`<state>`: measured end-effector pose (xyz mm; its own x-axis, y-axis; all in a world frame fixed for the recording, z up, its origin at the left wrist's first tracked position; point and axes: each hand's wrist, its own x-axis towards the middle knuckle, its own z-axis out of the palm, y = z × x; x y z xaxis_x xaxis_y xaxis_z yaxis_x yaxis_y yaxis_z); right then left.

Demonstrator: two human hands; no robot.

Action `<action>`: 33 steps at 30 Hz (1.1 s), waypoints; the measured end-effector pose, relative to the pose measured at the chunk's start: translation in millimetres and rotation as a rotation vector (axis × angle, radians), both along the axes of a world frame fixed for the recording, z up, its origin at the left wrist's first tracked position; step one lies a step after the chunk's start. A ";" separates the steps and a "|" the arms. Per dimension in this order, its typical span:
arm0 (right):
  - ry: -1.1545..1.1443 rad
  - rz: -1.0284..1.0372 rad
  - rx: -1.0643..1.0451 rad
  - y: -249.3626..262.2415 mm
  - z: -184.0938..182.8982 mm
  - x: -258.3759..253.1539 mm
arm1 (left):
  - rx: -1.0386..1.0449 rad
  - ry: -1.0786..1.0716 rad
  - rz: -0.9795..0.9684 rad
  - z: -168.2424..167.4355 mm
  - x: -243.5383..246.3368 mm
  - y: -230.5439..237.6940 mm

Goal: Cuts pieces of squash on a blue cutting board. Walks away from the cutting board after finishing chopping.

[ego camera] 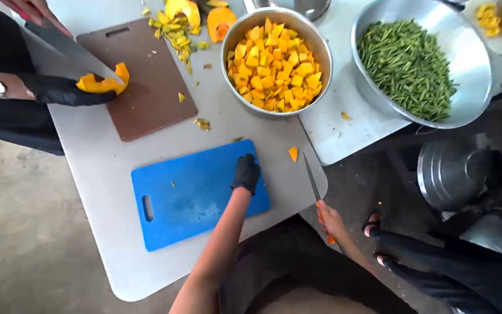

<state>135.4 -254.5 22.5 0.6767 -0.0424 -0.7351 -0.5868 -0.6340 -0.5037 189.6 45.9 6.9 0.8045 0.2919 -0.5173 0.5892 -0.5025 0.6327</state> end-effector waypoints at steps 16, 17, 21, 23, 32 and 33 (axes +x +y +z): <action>-0.046 -0.001 -0.045 -150.4 -16.0 65.4 | -0.221 0.040 0.113 36.8 102.9 -104.4; -0.050 -0.001 -0.039 -160.1 -19.9 74.5 | -0.254 -0.071 0.195 51.6 112.0 -100.6; -0.036 0.035 -0.052 -177.1 -17.5 111.0 | -0.155 -0.340 0.445 102.4 166.7 -60.6; -0.079 0.051 -0.042 -179.8 -10.0 121.9 | -0.056 -0.403 0.525 115.3 173.0 -40.7; -0.063 0.166 0.018 -177.4 -26.8 112.5 | 0.385 -0.171 0.530 40.6 24.9 -17.6; -0.062 0.209 0.020 -173.7 -28.0 112.3 | 0.452 -0.101 0.518 25.9 1.8 -17.8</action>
